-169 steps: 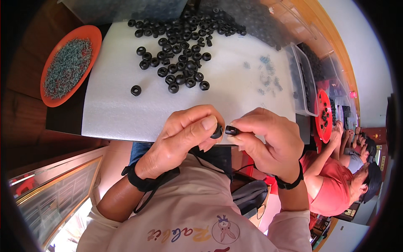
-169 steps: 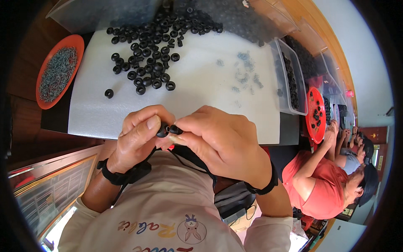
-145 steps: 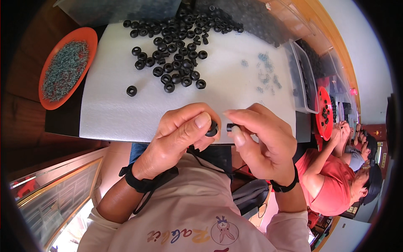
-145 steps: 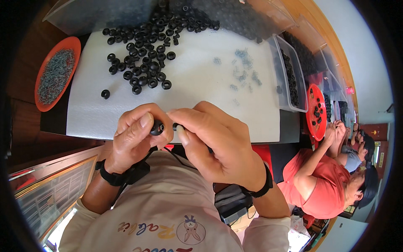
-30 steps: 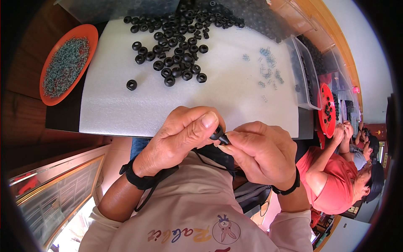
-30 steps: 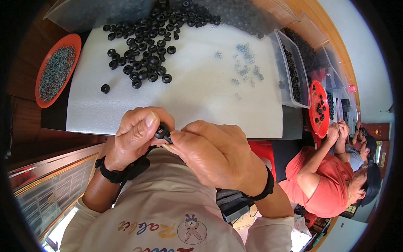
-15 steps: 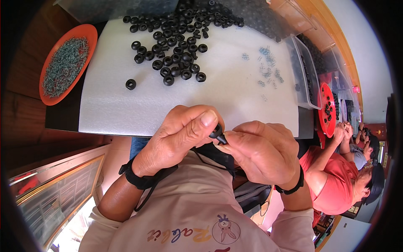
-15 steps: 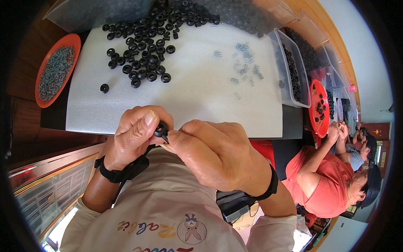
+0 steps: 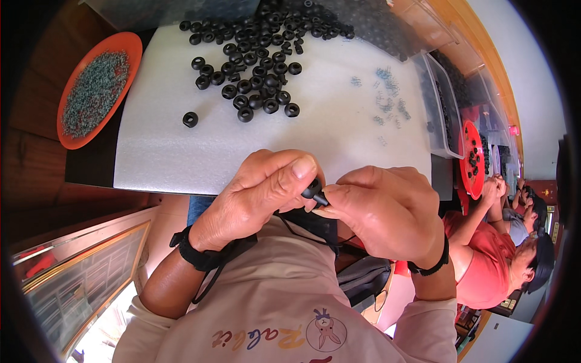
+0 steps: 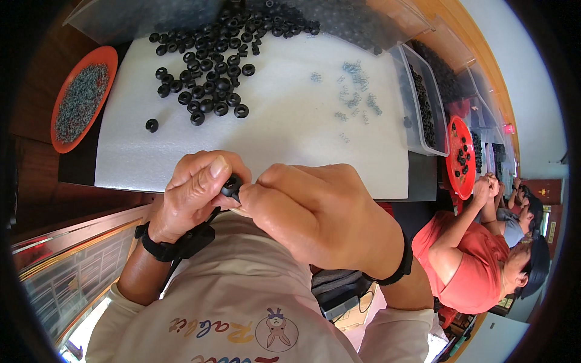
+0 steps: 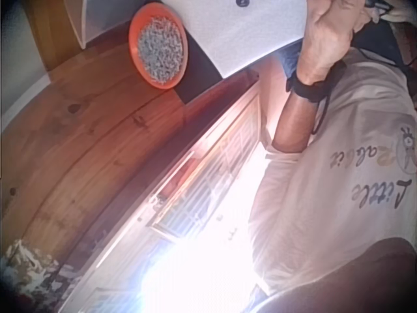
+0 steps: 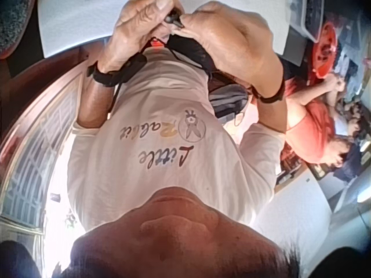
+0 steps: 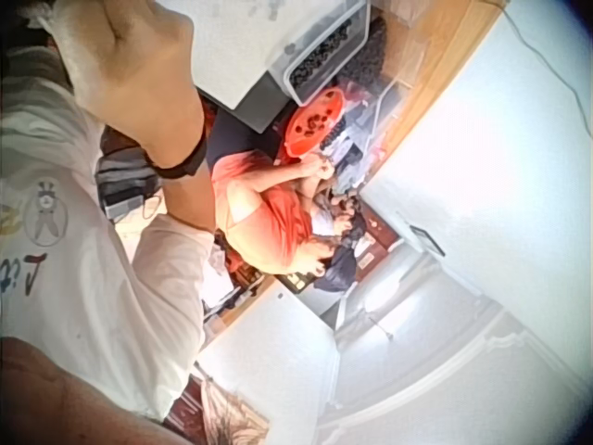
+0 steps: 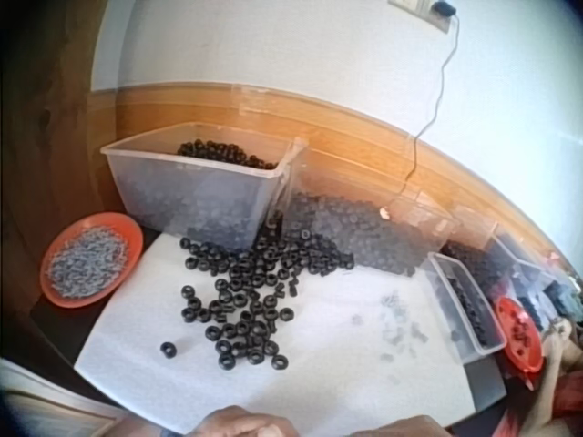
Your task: Assembling small black plastic components by inserting metal pins into them.
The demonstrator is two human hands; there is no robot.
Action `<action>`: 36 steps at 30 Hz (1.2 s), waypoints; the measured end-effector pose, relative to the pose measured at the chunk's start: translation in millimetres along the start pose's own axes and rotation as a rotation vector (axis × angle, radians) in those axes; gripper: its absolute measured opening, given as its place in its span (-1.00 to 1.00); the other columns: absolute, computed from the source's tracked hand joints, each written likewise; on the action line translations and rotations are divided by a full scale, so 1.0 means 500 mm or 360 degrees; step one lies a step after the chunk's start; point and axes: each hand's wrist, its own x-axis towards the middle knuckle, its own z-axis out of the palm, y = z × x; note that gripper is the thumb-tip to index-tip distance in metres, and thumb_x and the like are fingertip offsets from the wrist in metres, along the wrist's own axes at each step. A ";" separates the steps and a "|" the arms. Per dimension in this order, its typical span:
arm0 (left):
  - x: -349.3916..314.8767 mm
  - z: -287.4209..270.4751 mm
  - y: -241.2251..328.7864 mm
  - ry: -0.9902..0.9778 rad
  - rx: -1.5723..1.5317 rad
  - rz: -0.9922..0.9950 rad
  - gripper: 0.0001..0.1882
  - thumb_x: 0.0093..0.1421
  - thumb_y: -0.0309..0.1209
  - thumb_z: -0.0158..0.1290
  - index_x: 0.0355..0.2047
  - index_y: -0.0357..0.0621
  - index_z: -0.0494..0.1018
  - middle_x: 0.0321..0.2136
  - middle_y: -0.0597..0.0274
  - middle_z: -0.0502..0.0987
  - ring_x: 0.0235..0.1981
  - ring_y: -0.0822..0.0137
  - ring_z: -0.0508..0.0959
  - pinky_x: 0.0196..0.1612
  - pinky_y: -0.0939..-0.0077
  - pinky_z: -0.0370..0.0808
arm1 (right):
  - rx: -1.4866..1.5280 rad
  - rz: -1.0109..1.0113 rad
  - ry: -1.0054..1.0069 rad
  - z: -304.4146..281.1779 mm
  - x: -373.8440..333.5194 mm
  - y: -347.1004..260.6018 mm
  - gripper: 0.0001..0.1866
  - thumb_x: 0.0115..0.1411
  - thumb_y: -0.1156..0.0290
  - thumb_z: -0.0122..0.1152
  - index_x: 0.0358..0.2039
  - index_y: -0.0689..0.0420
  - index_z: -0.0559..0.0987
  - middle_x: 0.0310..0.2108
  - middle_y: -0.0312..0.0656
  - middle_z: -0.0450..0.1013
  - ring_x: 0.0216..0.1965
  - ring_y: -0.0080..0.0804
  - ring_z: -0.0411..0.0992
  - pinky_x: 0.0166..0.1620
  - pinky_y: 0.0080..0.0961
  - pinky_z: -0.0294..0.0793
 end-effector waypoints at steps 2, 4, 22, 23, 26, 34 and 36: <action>-0.002 -0.004 0.001 -0.0026 0.0013 0.0017 -0.47 0.31 0.00 -0.18 -0.45 -0.29 0.41 -0.60 0.32 0.35 -0.53 0.55 0.29 -0.48 0.66 0.27 | 0.0087 0.0121 -0.0075 -0.007 0.011 -0.003 -0.79 -0.10 0.53 0.30 -0.41 0.20 0.48 -0.56 -0.24 0.35 -0.65 -0.35 0.36 -0.65 -0.52 0.34; -0.001 -0.007 0.003 -0.0059 0.0025 0.0037 -0.47 0.31 -0.01 -0.18 -0.44 -0.30 0.41 -0.56 0.30 0.38 -0.52 0.54 0.32 -0.45 0.66 0.32 | 0.0194 0.0345 -0.0231 -0.017 0.032 -0.005 -0.70 -0.10 0.47 0.42 -0.33 0.20 0.54 -0.57 -0.21 0.45 -0.64 -0.43 0.46 -0.56 -0.65 0.42; 0.004 -0.013 0.017 -0.0293 -0.0012 -0.0052 -0.52 0.35 -0.09 -0.21 -0.30 -0.31 0.47 -0.47 0.25 0.49 -0.49 0.52 0.38 -0.40 0.64 0.38 | 0.0569 0.0396 -0.0484 -0.018 0.049 0.023 -0.61 -0.04 0.37 0.36 -0.25 0.20 0.41 -0.48 -0.14 0.43 -0.48 -0.17 0.44 -0.45 -0.41 0.42; 0.004 -0.014 0.014 -0.0262 0.0006 -0.0059 -0.51 0.35 -0.08 -0.22 -0.32 -0.31 0.46 -0.49 0.26 0.48 -0.49 0.53 0.38 -0.41 0.64 0.37 | 0.0535 0.0403 -0.0463 -0.016 0.049 0.021 -0.62 -0.04 0.38 0.35 -0.26 0.21 0.40 -0.48 -0.13 0.43 -0.48 -0.14 0.44 -0.45 -0.39 0.42; 0.003 -0.015 0.015 -0.0219 0.0061 -0.0022 -0.49 0.35 -0.06 -0.23 -0.36 -0.32 0.45 -0.52 0.27 0.47 -0.51 0.54 0.37 -0.43 0.65 0.35 | 0.0413 0.0365 -0.0398 -0.009 0.048 0.020 -0.51 -0.05 0.29 0.39 -0.14 0.25 0.48 -0.54 -0.23 0.46 -0.55 -0.39 0.50 -0.50 -0.56 0.44; 0.003 -0.013 0.006 -0.0058 0.0026 0.0036 -0.46 0.34 -0.02 -0.25 -0.37 -0.33 0.43 -0.56 0.30 0.41 -0.54 0.54 0.36 -0.46 0.65 0.34 | 0.0388 0.0383 -0.0268 0.008 0.054 0.022 -0.53 -0.08 0.31 0.42 -0.19 0.26 0.49 -0.58 -0.26 0.40 -0.64 -0.44 0.40 -0.54 -0.61 0.38; 0.005 -0.016 0.003 -0.0052 -0.0082 0.0019 -0.46 0.34 -0.01 -0.24 -0.41 -0.31 0.41 -0.59 0.32 0.36 -0.55 0.56 0.32 -0.47 0.66 0.31 | 0.0465 0.0479 -0.0221 0.016 0.045 0.012 -0.55 -0.09 0.34 0.43 -0.21 0.25 0.49 -0.58 -0.26 0.40 -0.64 -0.44 0.38 -0.55 -0.63 0.37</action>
